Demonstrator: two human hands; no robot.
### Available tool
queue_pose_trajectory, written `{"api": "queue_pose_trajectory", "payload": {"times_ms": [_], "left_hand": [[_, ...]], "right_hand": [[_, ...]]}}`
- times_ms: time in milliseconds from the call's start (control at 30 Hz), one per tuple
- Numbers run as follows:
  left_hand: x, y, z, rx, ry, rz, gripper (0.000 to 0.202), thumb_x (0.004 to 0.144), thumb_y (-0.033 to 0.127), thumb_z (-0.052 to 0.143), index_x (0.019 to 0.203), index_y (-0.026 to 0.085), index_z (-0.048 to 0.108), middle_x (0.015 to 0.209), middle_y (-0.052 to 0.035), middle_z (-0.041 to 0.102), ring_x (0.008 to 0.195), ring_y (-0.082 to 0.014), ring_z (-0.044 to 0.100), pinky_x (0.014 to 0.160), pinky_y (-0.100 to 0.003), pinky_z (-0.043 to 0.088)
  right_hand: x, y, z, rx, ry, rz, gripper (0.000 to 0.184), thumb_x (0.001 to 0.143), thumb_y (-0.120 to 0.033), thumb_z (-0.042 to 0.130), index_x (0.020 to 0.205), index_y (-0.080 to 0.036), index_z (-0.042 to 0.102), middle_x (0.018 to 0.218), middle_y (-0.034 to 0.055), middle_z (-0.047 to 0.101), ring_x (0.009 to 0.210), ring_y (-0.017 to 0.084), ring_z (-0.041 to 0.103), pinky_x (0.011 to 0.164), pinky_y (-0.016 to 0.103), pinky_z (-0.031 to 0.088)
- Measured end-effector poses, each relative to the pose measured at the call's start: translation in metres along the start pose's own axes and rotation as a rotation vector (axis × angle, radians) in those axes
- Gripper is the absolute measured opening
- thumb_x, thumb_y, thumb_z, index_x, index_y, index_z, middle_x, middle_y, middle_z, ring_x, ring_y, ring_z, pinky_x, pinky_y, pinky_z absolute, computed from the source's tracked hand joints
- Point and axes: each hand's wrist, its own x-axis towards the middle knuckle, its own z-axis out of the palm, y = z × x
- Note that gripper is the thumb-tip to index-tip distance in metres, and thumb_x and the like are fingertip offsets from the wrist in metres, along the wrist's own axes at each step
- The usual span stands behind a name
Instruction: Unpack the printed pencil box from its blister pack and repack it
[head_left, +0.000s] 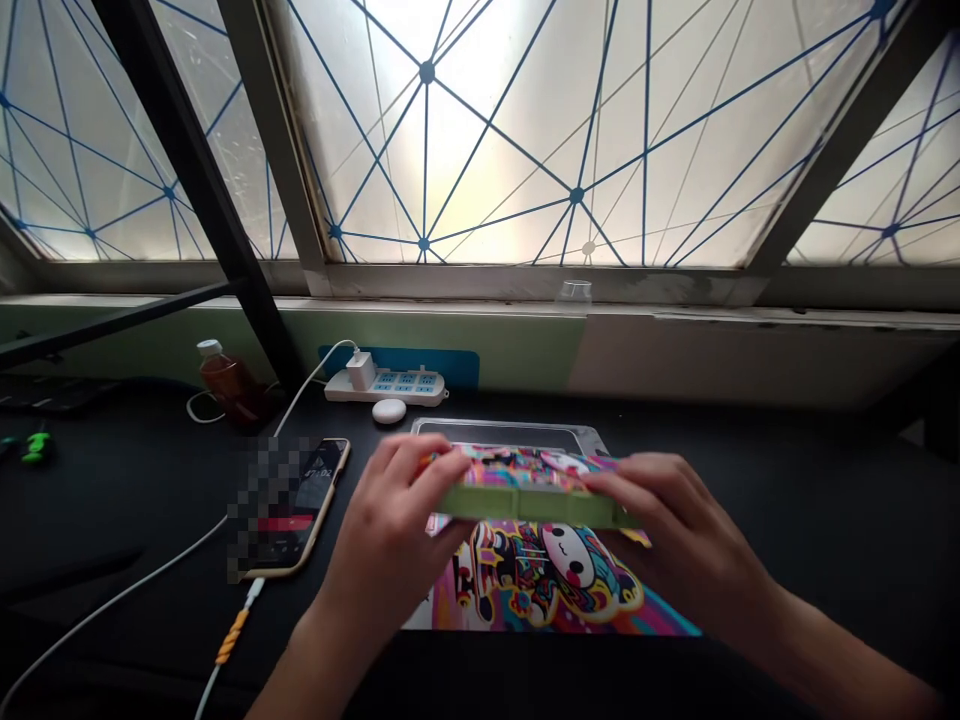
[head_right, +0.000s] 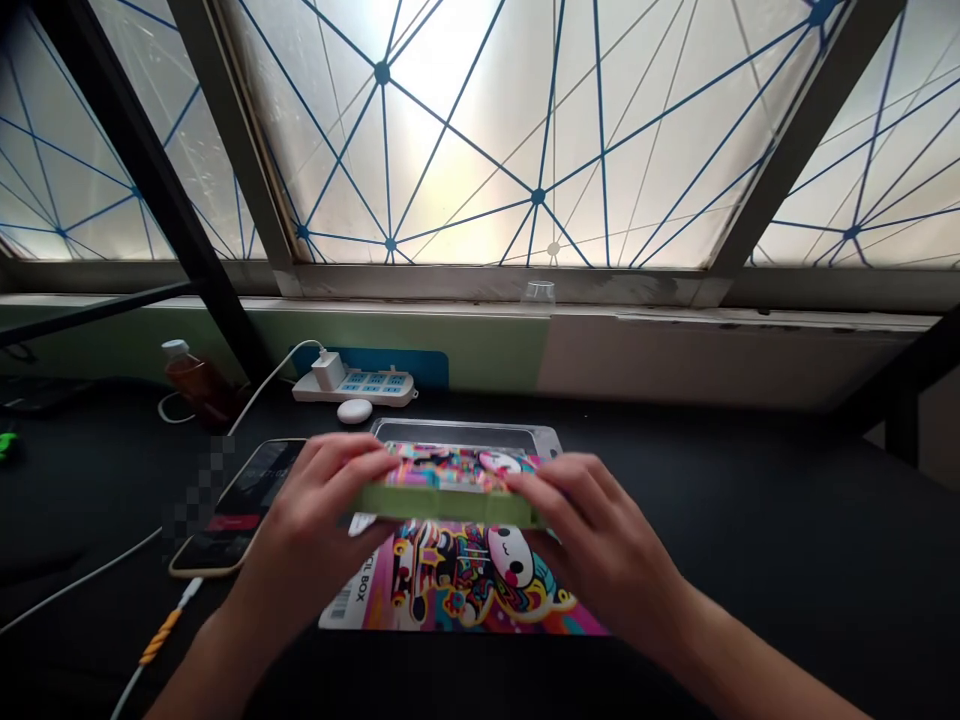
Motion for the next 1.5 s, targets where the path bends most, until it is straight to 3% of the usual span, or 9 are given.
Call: {"api": "queue_pose_trajectory", "payload": {"times_ms": [167,267,400,567,733,967,1200,1367,1500], "left_hand": [[-0.069,-0.002,0.013,-0.168,-0.095,-0.067,0.040,0.084,0.024,0.077,0.117,0.031,0.056,0.132,-0.0078,0.064,0.124,-0.0313,0.060,0.102,-0.046,0.054],[-0.092,-0.011,0.018,-0.199,-0.200,-0.231,0.061,0.073,0.031,0.087,0.125,0.034,0.055,0.146,-0.0091,0.057,0.130,-0.0361,0.059,0.103,-0.050,0.054],[-0.095,-0.016,0.015,-0.230,-0.314,-0.326,0.085,0.065,0.027,0.091,0.139,0.038,0.051,0.150,-0.0077,0.055,0.136,-0.0389,0.053,0.106,-0.053,0.053],[-0.087,-0.012,0.013,-0.242,-0.330,-0.307,0.093,0.072,0.022,0.083,0.151,0.043,0.038,0.149,-0.0046,0.055,0.138,-0.0351,0.050,0.110,-0.051,0.049],[-0.087,-0.008,0.015,-0.252,-0.338,-0.422,0.104,0.077,0.023,0.081,0.159,0.047,0.021,0.139,-0.0059,0.060,0.128,-0.0332,0.055,0.105,-0.052,0.051],[-0.090,-0.008,0.020,-0.223,-0.274,-0.513,0.133,0.066,0.022,0.087,0.161,0.043,-0.003,0.137,-0.0094,0.058,0.128,-0.0380,0.054,0.103,-0.057,0.048],[-0.092,-0.012,0.020,-0.223,-0.297,-0.465,0.107,0.067,0.038,0.089,0.155,0.040,0.029,0.142,-0.0099,0.057,0.130,-0.0385,0.054,0.104,-0.056,0.049],[-0.088,-0.011,0.019,-0.190,-0.311,-0.469,0.090,0.063,0.037,0.092,0.143,0.034,0.051,0.141,-0.0088,0.060,0.132,-0.0384,0.052,0.108,-0.055,0.047],[-0.088,-0.010,0.014,-0.190,-0.340,-0.491,0.082,0.073,0.047,0.085,0.146,0.032,0.050,0.145,-0.0106,0.057,0.135,-0.0387,0.051,0.109,-0.056,0.047]], "right_hand": [[-0.042,-0.026,-0.008,0.048,-0.129,-0.087,0.034,0.095,-0.011,0.053,0.127,-0.017,0.064,0.107,0.0107,0.070,0.115,0.026,0.064,0.098,0.038,0.056],[-0.051,-0.030,0.000,0.023,-0.133,-0.119,0.030,0.097,-0.009,0.049,0.117,-0.018,0.069,0.114,0.0123,0.072,0.120,0.025,0.064,0.102,0.039,0.054],[-0.045,-0.034,0.005,-0.013,-0.242,-0.095,0.029,0.096,-0.020,0.056,0.123,-0.017,0.067,0.132,0.0142,0.068,0.127,0.026,0.062,0.103,0.039,0.053],[-0.022,-0.048,0.014,-0.042,-0.366,-0.056,0.058,0.091,-0.054,0.065,0.133,-0.014,0.062,0.130,0.0178,0.069,0.116,0.035,0.066,0.091,0.048,0.058],[0.004,-0.049,0.022,-0.020,-0.331,-0.118,0.039,0.101,-0.038,0.054,0.128,-0.011,0.066,0.119,0.0161,0.075,0.107,0.031,0.071,0.091,0.045,0.057],[0.030,-0.002,0.011,-0.139,-0.265,0.049,0.034,0.105,-0.038,0.048,0.091,-0.020,0.073,0.079,0.0056,0.076,0.066,0.019,0.070,0.063,0.031,0.051],[-0.018,0.000,-0.005,0.001,-0.214,0.053,0.031,0.103,-0.025,0.049,0.130,-0.023,0.063,0.110,0.0079,0.077,0.092,0.022,0.072,0.078,0.033,0.056],[-0.046,-0.010,-0.001,-0.015,-0.282,-0.103,0.052,0.097,-0.052,0.058,0.134,-0.016,0.063,0.124,0.0146,0.072,0.110,0.029,0.070,0.088,0.041,0.058],[-0.042,-0.010,0.009,0.011,-0.293,-0.088,0.046,0.093,-0.039,0.069,0.133,-0.018,0.064,0.126,0.0128,0.072,0.118,0.030,0.067,0.094,0.041,0.058]]}}
